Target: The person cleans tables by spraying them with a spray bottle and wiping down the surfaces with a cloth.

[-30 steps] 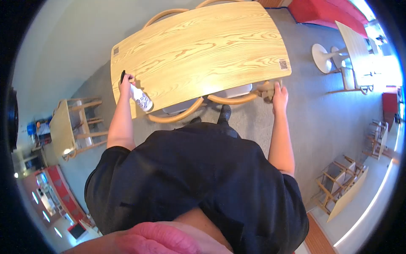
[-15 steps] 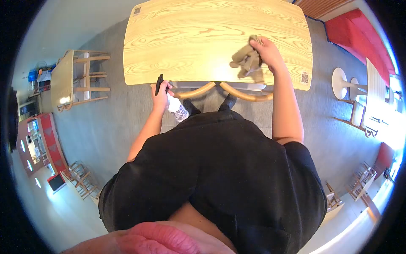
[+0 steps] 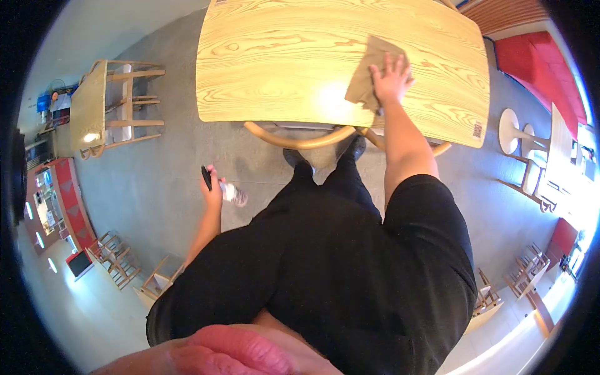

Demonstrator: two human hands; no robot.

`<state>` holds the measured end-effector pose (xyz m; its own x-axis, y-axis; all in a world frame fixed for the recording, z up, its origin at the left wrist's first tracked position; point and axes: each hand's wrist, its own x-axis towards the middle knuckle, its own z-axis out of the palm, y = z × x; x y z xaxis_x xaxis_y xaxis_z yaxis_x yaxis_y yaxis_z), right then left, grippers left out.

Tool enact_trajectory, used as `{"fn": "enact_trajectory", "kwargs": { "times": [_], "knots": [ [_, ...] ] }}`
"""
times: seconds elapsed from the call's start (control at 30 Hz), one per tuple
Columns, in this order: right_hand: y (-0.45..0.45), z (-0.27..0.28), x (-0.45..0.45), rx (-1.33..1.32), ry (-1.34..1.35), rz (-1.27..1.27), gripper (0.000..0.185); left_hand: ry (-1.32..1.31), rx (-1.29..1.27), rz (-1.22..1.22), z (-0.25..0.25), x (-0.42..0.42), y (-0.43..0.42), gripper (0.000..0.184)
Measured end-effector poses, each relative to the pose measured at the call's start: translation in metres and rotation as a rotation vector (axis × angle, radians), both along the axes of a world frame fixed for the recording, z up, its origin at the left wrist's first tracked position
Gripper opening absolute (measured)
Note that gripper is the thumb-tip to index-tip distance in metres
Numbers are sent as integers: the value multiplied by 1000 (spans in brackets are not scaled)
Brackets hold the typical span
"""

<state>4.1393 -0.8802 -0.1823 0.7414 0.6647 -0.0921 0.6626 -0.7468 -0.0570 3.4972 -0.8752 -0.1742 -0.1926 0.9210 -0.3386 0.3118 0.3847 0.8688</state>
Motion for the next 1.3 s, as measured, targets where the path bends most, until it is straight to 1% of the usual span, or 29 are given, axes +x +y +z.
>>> {"fn": "enact_trajectory", "kwargs": {
  "times": [0.07,0.13,0.2,0.27,0.3,0.33,0.4,0.43,0.47,0.5,0.53,0.57,0.6,0.63,0.7,0.77,0.83,0.87,0.9,0.93,0.97,1.0,1.03,1.07,1.1,1.17,1.2,1.27,1.3],
  "knots": [
    [10,-25,29,79,-30,-63,84,118,27,-98,-17,-54,-25,30],
    [23,-32,27,142,-71,-129,85,151,-97,-12,-30,-99,-53,34],
    [45,-21,7,72,-134,-37,85,152,-172,29,-43,-144,-88,36],
    [91,-44,-38,112,-294,161,81,189,-213,51,-46,-170,-119,37],
    [119,-50,-80,208,-268,170,72,226,-237,80,-48,-173,-126,37],
    [146,-35,-128,284,-20,222,71,223,-239,78,-52,-171,-128,37],
    [206,-63,-231,435,-45,372,68,268,-370,54,-52,-167,-135,36],
    [227,-46,-277,316,-77,480,66,216,-387,36,-59,-163,-132,37],
    [245,-36,-322,332,68,546,65,203,-423,3,-68,-155,-126,40],
    [246,-26,-356,289,98,662,64,113,-330,-13,-79,-143,-124,46],
    [246,-9,-390,263,130,796,63,73,-324,-118,-82,-133,-116,48],
    [246,1,-414,247,162,882,63,26,-306,-218,-82,-117,-98,50],
    [246,3,-425,214,183,962,63,94,-422,-333,-74,-97,-72,51],
    [241,-7,-427,207,170,967,63,60,-359,-359,-71,-73,-56,50],
    [220,-27,-423,378,250,1139,65,42,-273,-419,-64,-32,-25,47],
    [177,-19,-377,280,268,1074,66,46,-131,-555,-59,-11,0,43],
    [120,-6,-293,77,328,922,71,31,-120,-582,-47,3,19,42],
    [77,-36,-250,276,190,810,71,34,-94,-584,-42,4,23,42],
    [39,-30,-200,146,-2,703,66,28,-98,-592,-43,0,26,42],
    [-3,-25,-146,236,-24,640,62,28,-86,-548,-48,-6,28,43],
    [-45,-27,-97,318,-25,517,61,28,-74,-499,-55,-13,29,45],
    [-87,-44,-42,282,-71,373,60,21,-69,-495,-64,-20,30,45],
    [-122,-49,6,219,-66,225,67,9,-112,-415,-74,-34,25,47],
    [-143,-65,38,96,-208,13,68,1,-157,-336,-82,-47,16,49],
    [-135,-41,38,-67,-87,-292,70,61,-179,-342,-88,-58,6,51],
    [-111,-63,51,0,-196,-479,75,238,-162,-455,-106,-88,-10,55],
    [-84,-58,36,92,-225,-393,81,344,-120,-556,-117,-101,-18,57],
    [-23,-41,-8,205,-269,-176,87,283,-256,-683,-107,-105,-30,57],
    [16,-12,-50,244,-236,-47,86,260,-373,-694,-94,-97,-34,55]
  ]
}}
